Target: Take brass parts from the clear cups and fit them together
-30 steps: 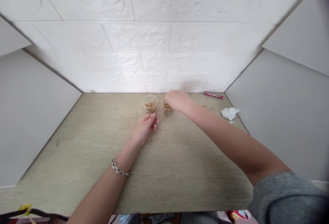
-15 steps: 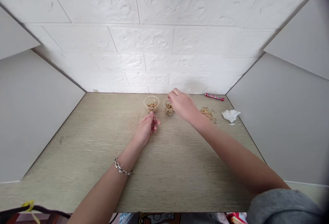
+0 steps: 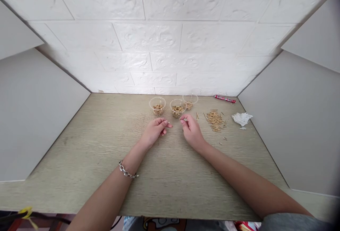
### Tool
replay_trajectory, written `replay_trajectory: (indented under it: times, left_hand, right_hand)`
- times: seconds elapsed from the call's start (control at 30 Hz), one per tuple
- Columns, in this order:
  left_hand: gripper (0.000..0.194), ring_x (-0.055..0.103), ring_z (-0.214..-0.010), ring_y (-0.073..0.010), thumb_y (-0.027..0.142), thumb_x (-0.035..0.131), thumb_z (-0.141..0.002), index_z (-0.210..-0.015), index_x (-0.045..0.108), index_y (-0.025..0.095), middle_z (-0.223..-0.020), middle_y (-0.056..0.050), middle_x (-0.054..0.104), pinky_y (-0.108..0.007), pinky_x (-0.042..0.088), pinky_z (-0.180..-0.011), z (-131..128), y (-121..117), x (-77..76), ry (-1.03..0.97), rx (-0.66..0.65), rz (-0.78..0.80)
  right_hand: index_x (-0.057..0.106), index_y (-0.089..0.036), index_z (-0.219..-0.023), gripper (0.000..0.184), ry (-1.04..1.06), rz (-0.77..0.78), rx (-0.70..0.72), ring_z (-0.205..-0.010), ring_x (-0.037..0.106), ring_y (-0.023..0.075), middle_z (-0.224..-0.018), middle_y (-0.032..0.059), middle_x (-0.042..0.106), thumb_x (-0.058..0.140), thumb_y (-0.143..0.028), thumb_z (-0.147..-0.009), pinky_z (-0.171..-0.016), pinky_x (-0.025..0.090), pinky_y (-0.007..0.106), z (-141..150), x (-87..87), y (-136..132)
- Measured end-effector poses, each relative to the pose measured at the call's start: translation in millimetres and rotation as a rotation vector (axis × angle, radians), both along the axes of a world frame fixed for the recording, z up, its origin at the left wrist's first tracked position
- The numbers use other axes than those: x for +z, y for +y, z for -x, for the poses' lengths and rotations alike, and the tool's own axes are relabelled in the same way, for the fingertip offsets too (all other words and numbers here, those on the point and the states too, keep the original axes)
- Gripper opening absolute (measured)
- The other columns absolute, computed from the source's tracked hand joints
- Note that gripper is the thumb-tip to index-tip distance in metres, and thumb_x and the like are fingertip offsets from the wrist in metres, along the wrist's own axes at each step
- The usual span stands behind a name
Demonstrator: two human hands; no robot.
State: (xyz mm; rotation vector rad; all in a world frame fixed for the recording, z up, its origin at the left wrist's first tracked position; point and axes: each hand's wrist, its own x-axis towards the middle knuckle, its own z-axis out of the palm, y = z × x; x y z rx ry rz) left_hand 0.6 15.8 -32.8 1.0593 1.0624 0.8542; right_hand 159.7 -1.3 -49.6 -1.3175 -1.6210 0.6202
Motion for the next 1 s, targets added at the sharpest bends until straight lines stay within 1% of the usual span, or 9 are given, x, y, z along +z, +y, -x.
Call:
replay_trajectory:
  times: [0.07, 0.17, 0.27, 0.4, 0.53, 0.6, 0.77, 0.9, 1.0]
  left_hand:
    - [0.029, 0.039, -0.041, -0.0032, 0.04, 0.059, -0.067, -0.073, 0.05, 0.013, -0.069, -0.003, 0.06, -0.015, 0.029, -0.039, -1, -1, 1.4, 0.017, -0.007, -0.011]
    - [0.033, 0.034, -0.034, -0.0028, 0.046, 0.053, -0.071, -0.07, 0.047, 0.014, -0.061, -0.003, 0.059, -0.015, 0.021, -0.033, -4, -5, 4.4, 0.036, -0.016, -0.02]
    - [0.036, 0.028, -0.03, -0.0027, 0.05, 0.047, -0.074, -0.066, 0.042, 0.015, -0.051, -0.001, 0.055, -0.016, 0.014, -0.031, -7, -9, 7.4, 0.052, -0.005, -0.008]
    - [0.037, 0.029, -0.029, -0.003, 0.051, 0.045, -0.075, -0.065, 0.039, 0.016, -0.049, 0.0, 0.053, -0.016, 0.014, -0.03, -8, -12, 7.9, 0.072, -0.022, 0.014]
    - [0.032, 0.034, -0.034, -0.0036, 0.047, 0.043, -0.077, -0.07, 0.04, 0.016, -0.059, 0.0, 0.055, -0.015, 0.019, -0.031, -7, -11, 4.1, 0.031, -0.04, -0.014]
    - [0.03, 0.039, -0.038, -0.0041, 0.045, 0.044, -0.077, -0.072, 0.04, 0.016, -0.066, -0.001, 0.055, -0.015, 0.025, -0.034, -6, -10, 1.5, 0.016, -0.041, -0.042]
    - [0.023, 0.042, -0.044, -0.0042, 0.038, 0.048, -0.076, -0.076, 0.041, 0.016, -0.072, -0.001, 0.056, -0.015, 0.03, -0.039, -7, -8, -3.1, 0.024, -0.049, -0.062]
    - [0.018, 0.042, -0.045, -0.0047, 0.032, 0.05, -0.074, -0.076, 0.043, 0.015, -0.073, -0.002, 0.058, -0.016, 0.03, -0.04, -9, -8, -2.4, 0.044, -0.043, -0.051]
    - [0.017, 0.042, -0.044, -0.0049, 0.03, 0.051, -0.072, -0.074, 0.045, 0.015, -0.072, -0.002, 0.058, -0.016, 0.029, -0.04, -12, -10, -0.8, 0.071, -0.022, -0.062]
  right_hand:
    - [0.047, -0.017, -0.085, 0.014, 0.001, -0.037, 0.038, -0.078, 0.047, 0.015, -0.083, 0.0042, 0.051, 0.035, -0.024, -0.082, -0.069, 0.038, 0.027, 1, 2.3, -2]
    - [0.047, -0.018, -0.086, 0.016, 0.048, -0.085, 0.099, -0.075, 0.047, 0.014, -0.082, 0.004, 0.05, 0.033, -0.025, -0.084, -0.071, 0.038, 0.028, 3, 4.9, -7]
    - [0.046, -0.018, -0.089, 0.019, 0.175, 0.005, 0.124, -0.063, 0.046, 0.0121, -0.069, 0.0006, 0.047, 0.029, -0.028, -0.086, -0.063, 0.039, 0.026, 5, 5.1, -10]
    - [0.043, -0.019, -0.077, 0.023, 0.309, 0.132, 0.159, -0.055, 0.044, 0.0107, -0.066, -0.0006, 0.046, 0.028, -0.033, -0.087, -0.055, 0.038, 0.024, 4, 2.5, -9]
    - [0.044, -0.018, -0.073, 0.025, 0.233, 0.146, 0.134, -0.055, 0.043, 0.011, -0.059, -0.0018, 0.043, 0.03, -0.035, -0.086, -0.055, 0.037, 0.024, 2, 0.5, -5]
    - [0.047, -0.018, -0.077, 0.024, 0.182, 0.106, 0.112, -0.058, 0.045, 0.0111, -0.064, -0.0005, 0.046, 0.031, -0.033, -0.086, -0.059, 0.039, 0.025, 2, 0.3, -4]
    - [0.049, -0.017, -0.08, 0.013, 0.151, 0.026, 0.094, -0.065, 0.047, 0.0098, -0.097, 0.0054, 0.049, 0.039, -0.026, -0.081, -0.064, 0.041, 0.026, 3, -0.7, -1]
    - [0.053, -0.017, -0.077, 0.007, 0.154, 0.053, 0.091, -0.066, 0.047, 0.0097, -0.1, 0.0052, 0.05, 0.048, -0.021, -0.075, -0.059, 0.04, 0.024, 3, -1.1, 0]
    - [0.056, -0.017, -0.076, 0.008, 0.146, 0.04, 0.093, -0.072, 0.05, 0.0113, -0.096, 0.0053, 0.052, 0.049, -0.018, -0.073, -0.06, 0.041, 0.024, 4, 0.5, -1]
